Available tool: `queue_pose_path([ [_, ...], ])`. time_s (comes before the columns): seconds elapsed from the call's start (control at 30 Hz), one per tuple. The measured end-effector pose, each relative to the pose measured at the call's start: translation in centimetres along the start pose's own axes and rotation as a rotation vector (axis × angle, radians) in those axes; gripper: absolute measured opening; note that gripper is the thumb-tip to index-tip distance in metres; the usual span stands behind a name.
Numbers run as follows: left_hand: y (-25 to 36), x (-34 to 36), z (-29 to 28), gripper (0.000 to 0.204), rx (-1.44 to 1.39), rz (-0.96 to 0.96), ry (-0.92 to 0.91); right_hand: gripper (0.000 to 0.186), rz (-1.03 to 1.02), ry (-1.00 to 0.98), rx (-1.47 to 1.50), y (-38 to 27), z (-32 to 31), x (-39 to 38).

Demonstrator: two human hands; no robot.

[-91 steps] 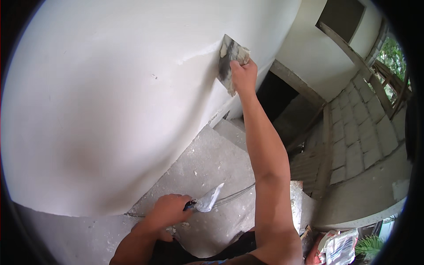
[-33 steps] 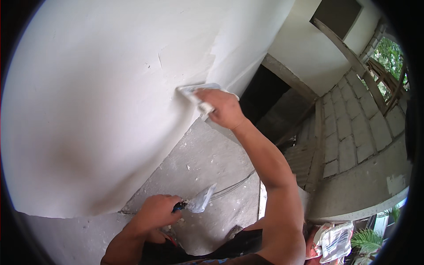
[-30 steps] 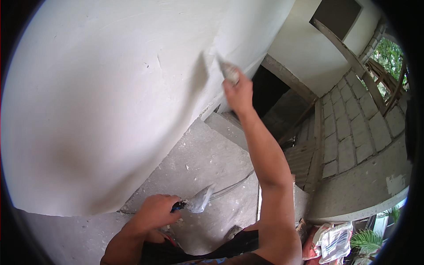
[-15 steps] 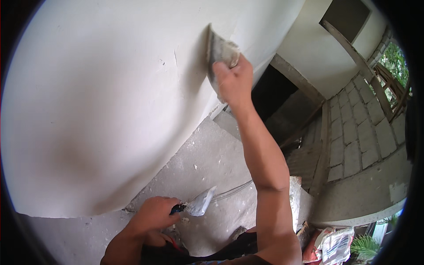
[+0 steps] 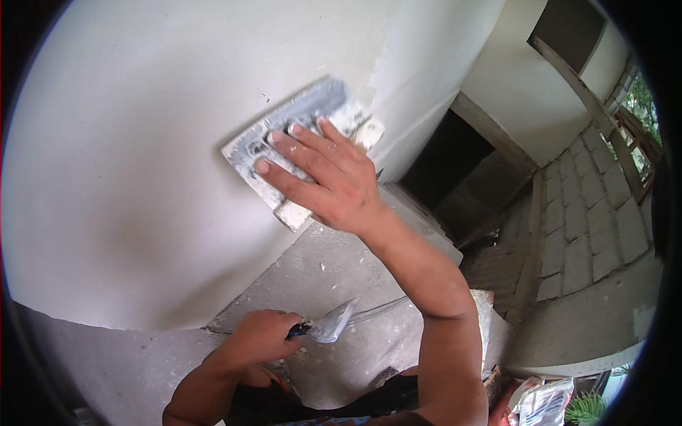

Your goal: Apply plaster or finishing compound to a wall using a trowel and putty knife.

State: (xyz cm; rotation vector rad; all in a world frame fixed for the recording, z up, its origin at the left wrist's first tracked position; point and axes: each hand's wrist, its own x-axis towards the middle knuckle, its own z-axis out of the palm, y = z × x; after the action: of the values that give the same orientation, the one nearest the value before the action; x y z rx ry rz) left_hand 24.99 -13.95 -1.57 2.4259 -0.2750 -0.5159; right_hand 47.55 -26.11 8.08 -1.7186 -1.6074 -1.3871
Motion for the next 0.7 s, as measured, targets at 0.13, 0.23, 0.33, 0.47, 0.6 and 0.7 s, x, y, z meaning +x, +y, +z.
queue_pose_path([
  [0.13, -0.2, -0.3, 0.3, 0.034, 0.013, 0.009, 0.020, 0.035, -0.081, 0.131, -0.099, 0.6, 1.9, 2.2],
  [0.23, 0.1, -0.3, 0.1, 0.034, 0.026, -0.017, -0.022, 0.037, -0.019, 0.087, -0.039, 0.8, 3.9, 1.2],
  [0.33, 0.3, -0.1, 0.3, 0.029, 0.032, 0.036, 0.017, 0.039, -0.032, -0.100, -0.073, -0.2, 3.9, -3.3],
  [0.47, 0.1, -0.3, 0.2, 0.030, 0.064, 0.027, -0.018, 0.046, 0.098, -0.261, 0.098, 0.3, 0.2, -4.5],
  [0.6, 0.4, -0.4, 0.2, 0.030, 0.048, 0.021, -0.015, 0.060, 0.041, 0.025, -0.122, 4.3, -2.8, 1.1],
  [0.7, -0.4, -1.0, 0.5, 0.035, 0.015, 0.040, 0.060, 0.062, 0.025, 0.146, -0.146, 6.8, -2.4, 4.3],
])
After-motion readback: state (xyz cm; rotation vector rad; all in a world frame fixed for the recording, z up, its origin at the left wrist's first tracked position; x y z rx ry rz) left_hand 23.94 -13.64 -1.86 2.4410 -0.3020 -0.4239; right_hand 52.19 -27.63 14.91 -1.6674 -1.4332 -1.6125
